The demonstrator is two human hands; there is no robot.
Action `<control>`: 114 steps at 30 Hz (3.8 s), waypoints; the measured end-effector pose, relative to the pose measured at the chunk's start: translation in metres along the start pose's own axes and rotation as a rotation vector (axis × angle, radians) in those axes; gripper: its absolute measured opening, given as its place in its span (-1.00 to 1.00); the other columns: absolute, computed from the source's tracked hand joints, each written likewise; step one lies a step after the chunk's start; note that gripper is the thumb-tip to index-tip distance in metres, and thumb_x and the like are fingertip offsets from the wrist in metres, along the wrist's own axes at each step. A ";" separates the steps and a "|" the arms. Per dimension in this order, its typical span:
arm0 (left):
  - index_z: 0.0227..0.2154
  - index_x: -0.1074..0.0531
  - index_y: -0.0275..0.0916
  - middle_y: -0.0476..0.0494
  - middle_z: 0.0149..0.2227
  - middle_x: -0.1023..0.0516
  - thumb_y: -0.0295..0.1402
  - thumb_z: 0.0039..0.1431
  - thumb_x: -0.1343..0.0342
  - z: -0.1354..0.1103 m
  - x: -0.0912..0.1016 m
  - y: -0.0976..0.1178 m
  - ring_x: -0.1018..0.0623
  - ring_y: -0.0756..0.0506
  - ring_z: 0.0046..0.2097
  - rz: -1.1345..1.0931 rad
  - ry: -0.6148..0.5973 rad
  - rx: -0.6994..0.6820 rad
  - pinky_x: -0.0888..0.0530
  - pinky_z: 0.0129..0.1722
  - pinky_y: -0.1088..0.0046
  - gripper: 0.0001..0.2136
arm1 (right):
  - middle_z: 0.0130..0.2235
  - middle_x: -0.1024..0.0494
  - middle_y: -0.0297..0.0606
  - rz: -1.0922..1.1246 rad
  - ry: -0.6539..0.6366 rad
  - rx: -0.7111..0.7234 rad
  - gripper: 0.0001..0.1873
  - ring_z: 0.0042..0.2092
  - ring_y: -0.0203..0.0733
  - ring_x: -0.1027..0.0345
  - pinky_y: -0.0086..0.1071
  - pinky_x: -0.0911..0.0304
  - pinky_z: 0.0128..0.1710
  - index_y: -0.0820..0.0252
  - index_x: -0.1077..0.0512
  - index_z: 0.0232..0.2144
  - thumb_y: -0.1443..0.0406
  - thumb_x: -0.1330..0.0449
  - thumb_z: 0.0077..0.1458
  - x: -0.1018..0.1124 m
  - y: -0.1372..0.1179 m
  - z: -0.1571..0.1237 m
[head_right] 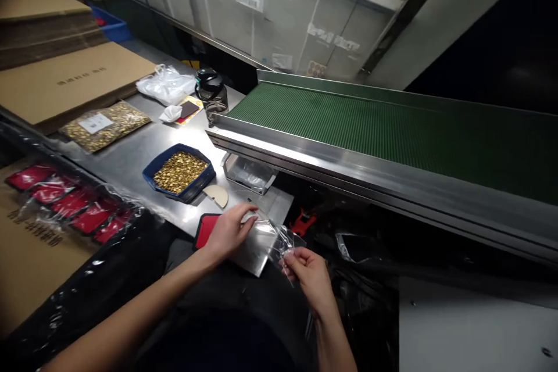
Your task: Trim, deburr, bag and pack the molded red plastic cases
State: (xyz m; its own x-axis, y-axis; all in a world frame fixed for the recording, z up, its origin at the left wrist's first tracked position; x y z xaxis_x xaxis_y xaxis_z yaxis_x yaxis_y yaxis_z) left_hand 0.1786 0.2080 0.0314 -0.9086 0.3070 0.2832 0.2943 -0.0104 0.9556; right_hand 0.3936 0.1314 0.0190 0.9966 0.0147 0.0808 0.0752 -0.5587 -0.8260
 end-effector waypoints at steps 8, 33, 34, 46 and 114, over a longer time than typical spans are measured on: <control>-0.45 -0.36 -0.20 0.09 -0.46 -0.44 -0.32 0.00 -0.37 -0.040 -0.060 0.011 -0.42 -0.01 -0.40 0.002 -0.285 0.016 -0.29 -0.46 0.54 -0.75 | -0.46 -0.51 -0.27 -0.302 0.050 0.087 -0.54 -0.39 -0.13 -0.37 -0.37 -0.20 -0.42 0.16 -0.42 -0.48 -0.11 -0.31 -0.02 -0.005 0.013 -0.012; -0.56 -0.11 -0.21 0.07 -0.54 -0.21 -0.51 0.12 -0.02 -0.140 0.030 -0.064 -0.24 0.00 -0.44 0.179 -0.060 0.345 -0.09 -0.41 0.45 -0.78 | -0.35 -0.54 -0.42 -1.097 -0.330 0.313 -0.85 -0.32 -0.22 -0.43 -0.44 -0.11 -0.39 0.02 -0.46 -0.27 0.15 -0.30 0.12 -0.102 -0.032 0.006; -0.55 -0.13 -0.21 0.08 -0.55 -0.20 -0.43 0.16 -0.06 -0.155 0.043 -0.075 -0.23 0.00 -0.45 0.170 -0.046 0.414 -0.09 -0.43 0.46 -0.76 | -0.26 -0.58 -0.49 -1.067 -0.469 0.369 -0.67 -0.26 -0.25 -0.46 -0.48 -0.21 -0.33 -0.06 -0.48 -0.17 0.13 -0.41 -0.01 -0.112 -0.035 0.008; -0.64 -0.32 -0.26 -0.12 -0.62 -0.48 0.27 0.23 0.15 -0.216 0.054 -0.115 -0.36 0.00 -0.64 -0.205 0.007 0.762 -0.21 -0.61 0.52 -0.34 | 0.19 -0.38 0.21 -1.204 -0.390 0.581 -0.42 0.24 0.24 -0.25 -0.07 -0.14 0.23 0.35 -0.36 0.04 0.36 -0.40 -0.03 -0.217 -0.040 0.078; 0.16 -0.16 -0.13 -0.18 -0.08 -0.52 -0.14 0.19 -0.29 -0.165 0.010 -0.107 -0.56 -0.09 -0.12 -0.895 0.291 0.500 -0.48 -0.10 0.40 -0.42 | -0.19 -0.47 -0.32 -0.520 -0.597 0.356 -0.84 -0.16 -0.22 -0.34 -0.38 -0.19 -0.11 0.12 -0.35 -0.31 0.29 -0.04 0.35 -0.124 0.018 -0.040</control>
State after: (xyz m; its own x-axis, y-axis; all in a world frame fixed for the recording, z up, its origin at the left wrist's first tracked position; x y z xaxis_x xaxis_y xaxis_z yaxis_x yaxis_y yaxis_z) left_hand 0.0894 0.0550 -0.0543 -0.8709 -0.2306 -0.4339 -0.4873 0.5190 0.7023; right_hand 0.2699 0.0857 0.0163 0.6755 0.6851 0.2727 0.4329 -0.0690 -0.8988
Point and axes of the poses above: each hand's wrist, its own z-axis towards the middle knuckle, its own x-axis out of the back of the hand, y = z × x, the point moved 4 cm from there along z, towards the middle knuckle
